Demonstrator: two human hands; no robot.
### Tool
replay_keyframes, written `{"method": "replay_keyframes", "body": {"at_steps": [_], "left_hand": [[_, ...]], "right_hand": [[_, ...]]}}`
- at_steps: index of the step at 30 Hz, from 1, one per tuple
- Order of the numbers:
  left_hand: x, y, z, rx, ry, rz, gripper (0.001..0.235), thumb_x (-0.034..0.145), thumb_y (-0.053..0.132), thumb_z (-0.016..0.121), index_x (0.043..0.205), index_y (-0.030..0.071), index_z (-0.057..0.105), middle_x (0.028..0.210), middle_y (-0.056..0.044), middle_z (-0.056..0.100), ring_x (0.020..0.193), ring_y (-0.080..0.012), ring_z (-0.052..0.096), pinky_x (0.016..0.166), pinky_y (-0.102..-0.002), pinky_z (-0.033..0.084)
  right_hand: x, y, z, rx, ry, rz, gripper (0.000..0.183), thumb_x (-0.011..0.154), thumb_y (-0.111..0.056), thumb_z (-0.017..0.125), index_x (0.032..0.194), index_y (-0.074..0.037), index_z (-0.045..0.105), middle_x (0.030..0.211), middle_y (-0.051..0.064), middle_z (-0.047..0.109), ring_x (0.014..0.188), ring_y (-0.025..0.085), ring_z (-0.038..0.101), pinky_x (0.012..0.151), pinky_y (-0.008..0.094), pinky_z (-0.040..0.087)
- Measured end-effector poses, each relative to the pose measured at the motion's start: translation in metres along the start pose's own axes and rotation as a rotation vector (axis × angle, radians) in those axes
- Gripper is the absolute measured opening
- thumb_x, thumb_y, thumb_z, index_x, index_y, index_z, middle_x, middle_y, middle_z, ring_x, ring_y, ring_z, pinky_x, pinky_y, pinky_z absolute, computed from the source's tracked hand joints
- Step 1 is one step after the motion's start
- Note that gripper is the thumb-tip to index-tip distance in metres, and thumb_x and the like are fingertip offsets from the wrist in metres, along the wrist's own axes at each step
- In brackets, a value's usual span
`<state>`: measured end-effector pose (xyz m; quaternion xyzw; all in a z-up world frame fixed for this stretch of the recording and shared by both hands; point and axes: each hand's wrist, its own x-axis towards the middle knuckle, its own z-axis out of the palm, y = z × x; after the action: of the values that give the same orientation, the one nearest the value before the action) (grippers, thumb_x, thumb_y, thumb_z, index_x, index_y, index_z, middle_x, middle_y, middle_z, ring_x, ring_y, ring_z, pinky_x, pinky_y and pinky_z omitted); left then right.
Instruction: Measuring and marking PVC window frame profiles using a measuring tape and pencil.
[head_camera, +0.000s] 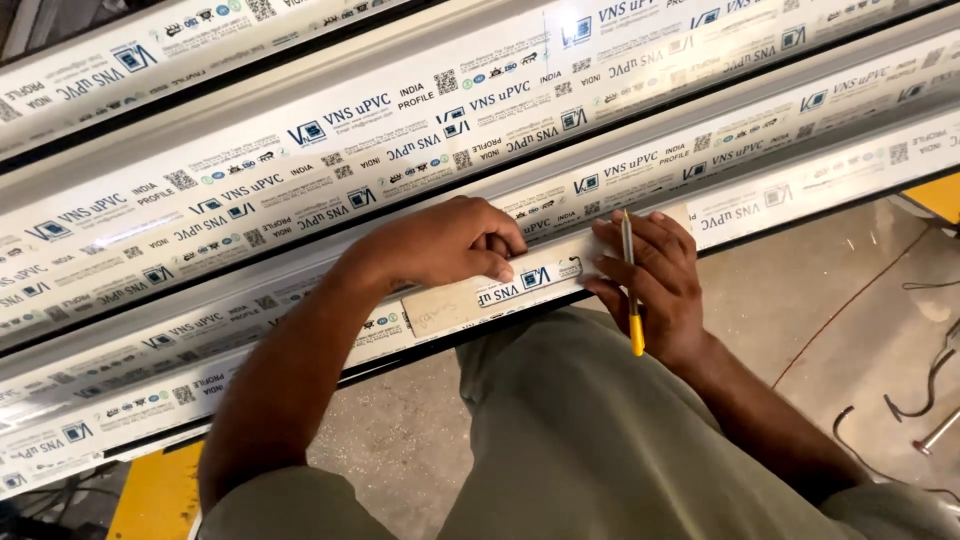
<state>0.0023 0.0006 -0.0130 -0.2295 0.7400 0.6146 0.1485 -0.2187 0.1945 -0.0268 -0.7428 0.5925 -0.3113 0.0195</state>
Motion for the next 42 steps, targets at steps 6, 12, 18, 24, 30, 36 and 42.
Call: {"method": "replay_keyframes", "body": {"at_steps": [6,12,18,24,30,36,42], "left_hand": [[-0.003,0.004,0.001,0.005,0.007,-0.042,0.036,0.085,0.024,0.079,0.115,0.006,0.074,0.092,-0.004,0.077,0.085,-0.0123,0.070,0.077,-0.031,0.054],[-0.004,0.006,0.002,0.022,0.020,-0.026,0.036,0.085,0.024,0.079,0.115,0.005,0.074,0.091,-0.005,0.078,0.082,-0.0129,0.071,0.076,-0.032,0.055],[-0.005,0.009,0.002,0.029,0.017,-0.043,0.037,0.085,0.026,0.078,0.116,0.007,0.074,0.092,-0.007,0.079,0.082,-0.0149,0.073,0.075,-0.033,0.056],[-0.009,0.007,0.004,0.079,0.083,-0.005,0.034,0.088,0.025,0.076,0.117,0.007,0.075,0.099,-0.009,0.079,0.086,-0.0156,0.075,0.079,-0.033,0.056],[-0.011,0.012,0.011,0.071,0.131,-0.045,0.030,0.091,0.022,0.071,0.114,0.004,0.074,0.097,-0.011,0.080,0.085,-0.0200,0.078,0.080,-0.036,0.059],[-0.008,0.012,0.010,0.151,0.148,-0.021,0.029,0.091,0.024,0.072,0.112,0.003,0.072,0.098,-0.012,0.079,0.092,-0.0225,0.077,0.084,-0.038,0.058],[-0.009,0.022,0.008,0.167,0.093,-0.126,0.027,0.093,0.022,0.067,0.114,0.005,0.070,0.099,-0.011,0.078,0.093,-0.0216,0.077,0.084,-0.038,0.057]], "right_hand": [[0.022,-0.013,-0.011,0.068,-0.001,-0.008,0.028,0.088,-0.020,0.087,0.101,-0.006,0.067,0.133,0.016,0.069,0.133,0.033,0.061,0.118,0.052,0.045],[0.031,-0.017,-0.002,0.039,-0.094,0.032,0.032,0.086,-0.018,0.086,0.109,-0.004,0.069,0.124,0.011,0.073,0.121,0.031,0.067,0.117,0.052,0.043],[0.029,-0.015,-0.002,0.047,-0.104,0.055,0.030,0.085,-0.020,0.087,0.108,-0.007,0.071,0.117,0.007,0.074,0.118,0.027,0.067,0.118,0.051,0.043],[0.029,-0.018,-0.001,0.028,-0.095,0.071,0.032,0.085,-0.025,0.087,0.107,-0.007,0.070,0.117,0.006,0.075,0.119,0.025,0.069,0.119,0.051,0.044],[0.028,-0.017,0.001,0.005,-0.073,0.057,0.033,0.087,-0.027,0.087,0.108,-0.007,0.071,0.118,0.006,0.075,0.120,0.025,0.068,0.119,0.051,0.045],[-0.020,-0.038,0.008,0.288,0.238,0.089,0.035,0.089,-0.031,0.073,0.106,-0.001,0.075,0.098,0.012,0.079,0.086,0.020,0.072,0.079,0.035,0.056],[-0.031,-0.059,0.019,0.496,0.103,0.189,0.015,0.105,-0.006,0.060,0.108,0.008,0.054,0.098,0.017,0.074,0.080,0.020,0.075,0.066,0.031,0.063]]}}
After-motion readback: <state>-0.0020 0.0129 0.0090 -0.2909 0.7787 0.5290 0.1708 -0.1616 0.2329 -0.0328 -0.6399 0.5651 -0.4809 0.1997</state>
